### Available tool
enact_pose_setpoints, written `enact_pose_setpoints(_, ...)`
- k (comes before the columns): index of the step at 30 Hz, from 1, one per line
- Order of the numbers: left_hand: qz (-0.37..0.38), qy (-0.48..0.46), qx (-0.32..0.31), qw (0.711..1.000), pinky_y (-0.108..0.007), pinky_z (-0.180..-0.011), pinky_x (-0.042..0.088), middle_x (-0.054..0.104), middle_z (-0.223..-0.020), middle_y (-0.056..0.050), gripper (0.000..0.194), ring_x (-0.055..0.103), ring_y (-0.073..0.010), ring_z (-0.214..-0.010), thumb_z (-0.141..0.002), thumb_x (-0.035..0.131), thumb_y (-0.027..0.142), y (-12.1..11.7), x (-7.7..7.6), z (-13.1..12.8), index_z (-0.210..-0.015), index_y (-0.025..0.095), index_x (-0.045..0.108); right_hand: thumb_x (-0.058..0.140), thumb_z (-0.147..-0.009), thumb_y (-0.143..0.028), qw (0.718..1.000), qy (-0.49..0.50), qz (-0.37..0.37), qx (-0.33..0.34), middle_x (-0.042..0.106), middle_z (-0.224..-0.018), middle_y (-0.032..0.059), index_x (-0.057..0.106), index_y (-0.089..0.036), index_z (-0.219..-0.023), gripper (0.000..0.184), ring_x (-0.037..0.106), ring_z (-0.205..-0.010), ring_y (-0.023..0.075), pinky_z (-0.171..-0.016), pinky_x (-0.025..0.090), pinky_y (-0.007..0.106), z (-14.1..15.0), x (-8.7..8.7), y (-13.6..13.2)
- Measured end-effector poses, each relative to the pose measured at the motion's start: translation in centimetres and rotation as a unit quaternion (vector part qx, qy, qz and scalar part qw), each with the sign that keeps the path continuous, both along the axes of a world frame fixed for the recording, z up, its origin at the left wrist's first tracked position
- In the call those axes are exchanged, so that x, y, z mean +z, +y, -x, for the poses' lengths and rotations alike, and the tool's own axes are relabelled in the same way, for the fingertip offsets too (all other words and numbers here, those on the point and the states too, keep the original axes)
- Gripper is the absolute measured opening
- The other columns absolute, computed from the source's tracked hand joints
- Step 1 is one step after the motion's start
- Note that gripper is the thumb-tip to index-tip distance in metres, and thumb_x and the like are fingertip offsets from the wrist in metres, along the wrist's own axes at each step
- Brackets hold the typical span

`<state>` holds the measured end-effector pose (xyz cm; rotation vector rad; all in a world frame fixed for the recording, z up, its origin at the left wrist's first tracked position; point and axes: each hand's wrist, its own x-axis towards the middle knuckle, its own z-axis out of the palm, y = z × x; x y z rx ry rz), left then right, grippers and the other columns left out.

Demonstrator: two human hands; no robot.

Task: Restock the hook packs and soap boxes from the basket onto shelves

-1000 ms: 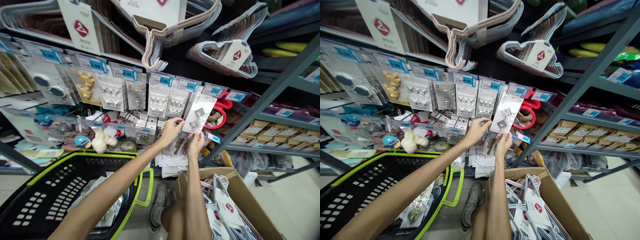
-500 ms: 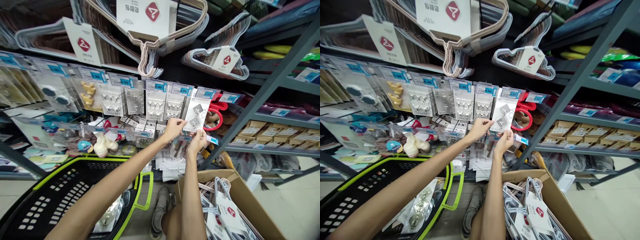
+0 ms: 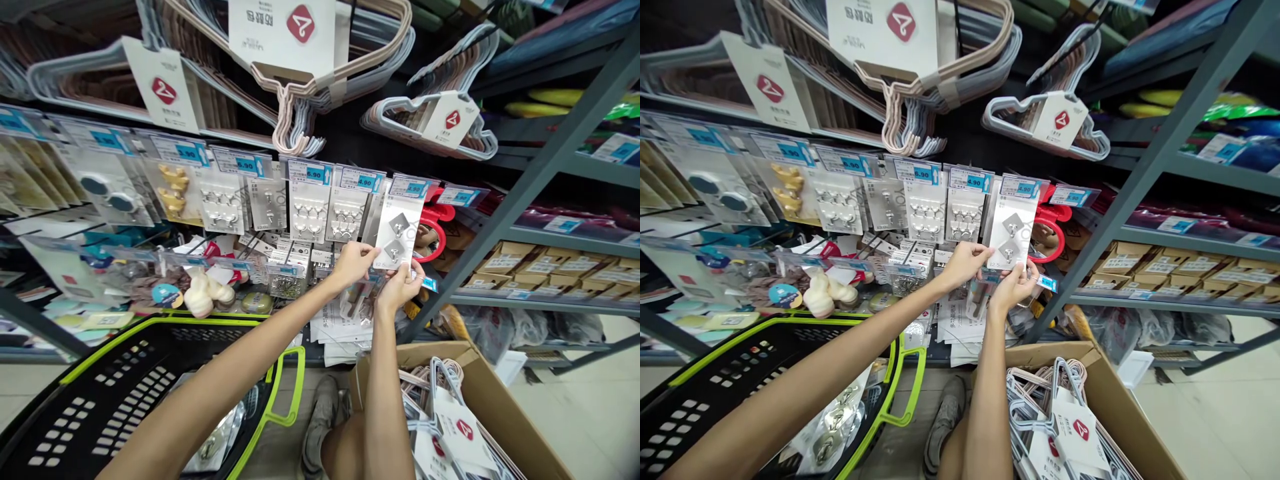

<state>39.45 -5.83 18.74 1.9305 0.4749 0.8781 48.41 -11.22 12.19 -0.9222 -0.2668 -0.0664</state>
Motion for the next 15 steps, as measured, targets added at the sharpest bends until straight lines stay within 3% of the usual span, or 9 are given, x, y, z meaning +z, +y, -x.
enact_pose_setpoints(4, -0.002, -0.015, 0.018, 1.0, -0.024, -0.041, 0.033, 0.045, -0.047, 0.004, 0.045, 0.055, -0.0143, -0.037, -0.092, 0.059, 0.052, 0.2, 0.4, 0.3, -0.063, 0.018, 0.054, 0.055, -0.092, -0.044, 1.0, -0.021, 0.016, 0.008, 0.062, -0.077, 0.0012, 0.051, -0.02, -0.118, 0.036, 0.055, -0.055, 0.0126, -0.052, 0.047, 0.024, 0.3, 0.2, 0.2)
enact_pose_setpoints(9, -0.03, 0.015, 0.049, 0.998, -0.023, -0.044, 0.034, 0.047, -0.049, 0.003, 0.04, 0.056, -0.0139, -0.039, -0.093, 0.06, 0.045, 1.3, -0.1, -0.1, -0.064, 0.017, 0.059, 0.058, -0.089, -0.044, 0.999, -0.013, 0.006, 0.037, 0.065, -0.079, 0.0031, 0.052, -0.016, -0.119, 0.041, 0.06, -0.057, 0.013, -0.054, 0.051, 0.025, -0.6, -0.8, 1.4)
enact_pose_setpoints(12, -0.054, 0.065, 0.093, 0.992, -0.024, -0.049, 0.038, 0.051, -0.049, 0.002, 0.036, 0.056, -0.0143, -0.039, -0.095, 0.059, 0.04, 2.4, -0.3, -1.0, -0.071, 0.015, 0.068, 0.062, -0.086, -0.043, 0.998, 0.0, 0.015, 0.058, 0.066, -0.078, 0.0038, 0.056, -0.012, -0.115, 0.043, 0.064, -0.061, 0.0135, -0.062, 0.057, 0.027, -1.8, -1.5, 1.9)
enact_pose_setpoints(15, -0.084, 0.118, 0.138, 0.98, -0.025, -0.055, 0.039, 0.054, -0.05, 0.0, 0.038, 0.057, -0.0152, -0.044, -0.096, 0.058, 0.042, 3.4, -0.3, -1.9, -0.075, 0.014, 0.073, 0.064, -0.084, -0.042, 0.998, 0.015, 0.012, 0.055, 0.069, -0.098, 0.0096, 0.056, -0.01, -0.12, 0.048, 0.071, -0.072, 0.0143, -0.076, 0.062, 0.031, -2.5, -1.9, 1.9)
